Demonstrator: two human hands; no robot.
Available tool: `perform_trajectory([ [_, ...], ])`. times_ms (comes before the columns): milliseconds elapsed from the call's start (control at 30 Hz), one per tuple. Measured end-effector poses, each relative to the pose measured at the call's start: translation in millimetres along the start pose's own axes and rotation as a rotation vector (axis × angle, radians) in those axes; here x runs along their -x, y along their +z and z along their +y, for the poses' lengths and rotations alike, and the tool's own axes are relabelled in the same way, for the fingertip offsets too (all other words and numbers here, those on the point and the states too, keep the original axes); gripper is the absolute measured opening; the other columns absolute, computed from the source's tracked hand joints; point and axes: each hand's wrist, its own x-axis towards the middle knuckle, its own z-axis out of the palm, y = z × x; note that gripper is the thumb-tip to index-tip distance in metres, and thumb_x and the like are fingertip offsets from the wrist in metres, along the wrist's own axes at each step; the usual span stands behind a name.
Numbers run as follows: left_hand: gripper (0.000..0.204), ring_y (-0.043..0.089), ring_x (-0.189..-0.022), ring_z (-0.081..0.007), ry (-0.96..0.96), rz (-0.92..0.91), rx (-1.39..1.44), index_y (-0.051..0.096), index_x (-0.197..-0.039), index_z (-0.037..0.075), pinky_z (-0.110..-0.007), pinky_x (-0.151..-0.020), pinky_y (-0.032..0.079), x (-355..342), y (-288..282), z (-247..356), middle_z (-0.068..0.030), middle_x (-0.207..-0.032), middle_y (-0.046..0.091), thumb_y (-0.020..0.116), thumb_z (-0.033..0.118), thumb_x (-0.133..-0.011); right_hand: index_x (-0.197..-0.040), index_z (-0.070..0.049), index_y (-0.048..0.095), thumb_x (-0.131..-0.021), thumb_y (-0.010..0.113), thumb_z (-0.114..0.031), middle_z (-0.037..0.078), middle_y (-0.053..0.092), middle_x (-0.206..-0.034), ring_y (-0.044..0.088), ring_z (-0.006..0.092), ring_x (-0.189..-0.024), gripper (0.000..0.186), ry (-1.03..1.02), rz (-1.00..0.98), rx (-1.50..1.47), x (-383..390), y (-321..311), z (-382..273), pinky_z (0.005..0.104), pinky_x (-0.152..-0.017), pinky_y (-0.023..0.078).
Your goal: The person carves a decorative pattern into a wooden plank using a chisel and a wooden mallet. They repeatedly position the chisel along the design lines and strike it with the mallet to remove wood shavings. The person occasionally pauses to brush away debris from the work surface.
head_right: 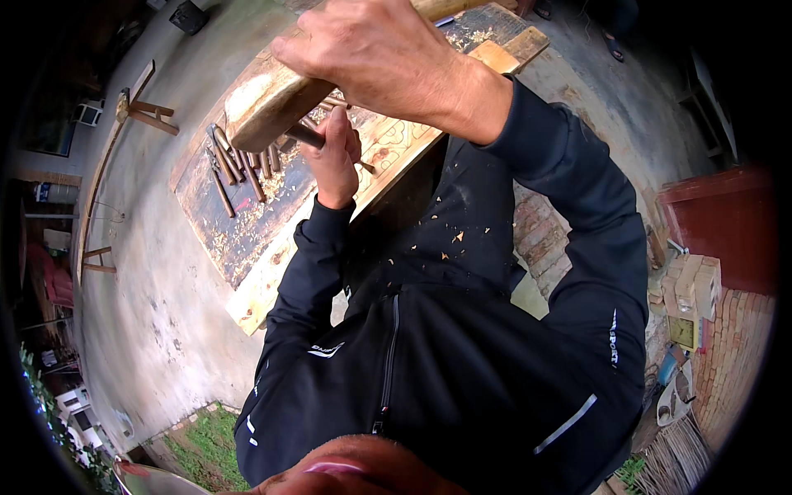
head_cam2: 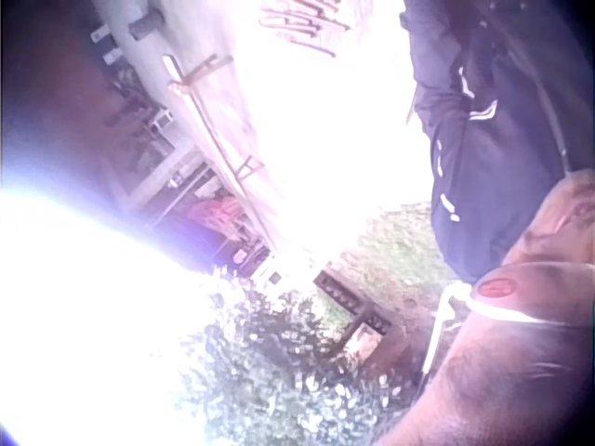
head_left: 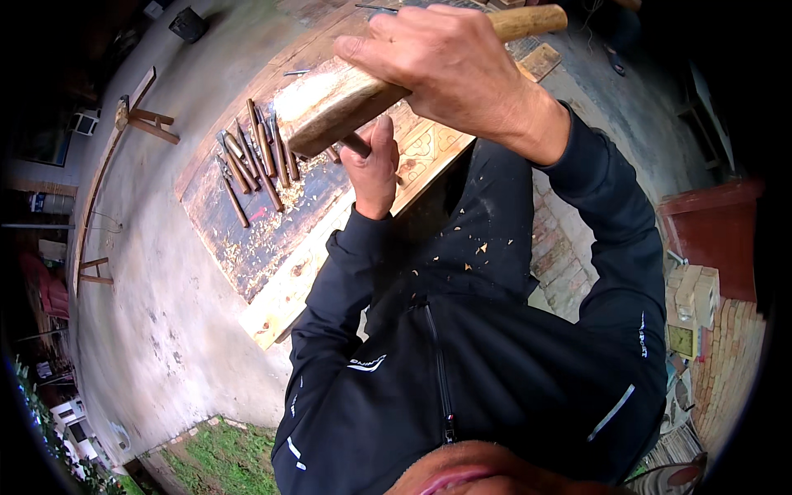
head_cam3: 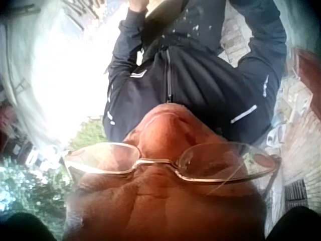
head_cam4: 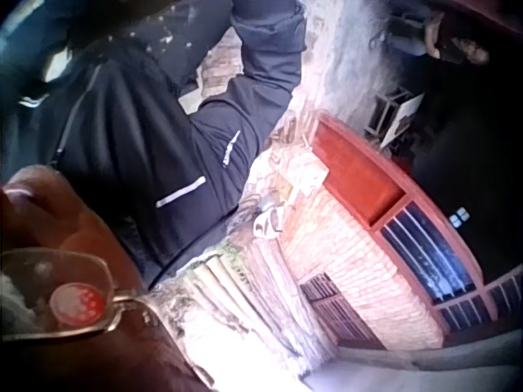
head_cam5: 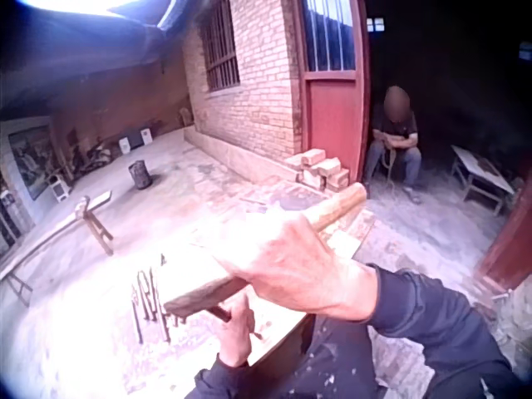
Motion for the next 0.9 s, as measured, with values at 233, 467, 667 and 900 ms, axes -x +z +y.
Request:
perform_trajectory([
  [233, 0.042, 0.031, -0.047, -0.006, 0.039, -0.029, 0.072, 0.046, -0.068, 0.011, -0.025, -0.043, 0.023, -4.4, 1.0, -6.8, 0.0055, -0.057, 0.035, 0.06, 0.024, -0.106, -0.118, -0.011, 0.074, -0.084, 0.078, -0.01, 0.002, 0.073, -0.09, 0.072, 0.0201, -0.074, 0.035, 0.148, 0.017, -0.068, 17.6, -0.6, -14.2, 0.0316, -0.064, 0.058],
  [467, 0.048, 0.031, -0.054, -0.0106, -0.153, -0.506, 0.102, 0.038, -0.064, 0.009, -0.03, -0.052, 0.023, -10.2, -37.1, 13.8, 0.0014, -0.061, 0.034, 0.063, 0.026, -0.101, -0.12, -0.008, 0.071, -0.076, 0.083, -0.011, 0.013, 0.075, -0.096, 0.074, 0.0303, -0.086, 0.045, 0.28, 0.063, -0.281, 34.1, 1.0, -6.6, 0.0363, -0.076, 0.058],
  [667, 0.052, 0.026, -0.05, -0.0081, -0.163, -0.271, 0.317, 0.036, -0.062, 0.013, -0.029, -0.049, 0.019, -6.5, -25.9, 14.4, 0.0037, -0.057, 0.032, 0.057, 0.029, -0.107, -0.123, -0.008, 0.069, -0.073, 0.082, -0.016, 0.021, 0.072, -0.09, 0.072, 0.0405, -0.082, 0.053, 0.487, 0.048, -0.704, 43.9, 1.1, -17.2, 0.0426, -0.071, 0.058],
  [900, 0.044, 0.027, -0.043, -0.0066, -0.032, 0.043, 0.152, 0.042, -0.067, 0.013, -0.026, -0.043, 0.02, -4.3, -1.4, 9.3, 0.0056, -0.054, 0.032, 0.06, 0.024, -0.106, -0.113, -0.005, 0.067, -0.072, 0.084, -0.017, 0.02, 0.072, -0.09, 0.071, 0.0423, -0.082, 0.046, 0.534, 0.002, -0.722, 44.2, -3.0, -19.6, 0.0437, -0.071, 0.058],
])
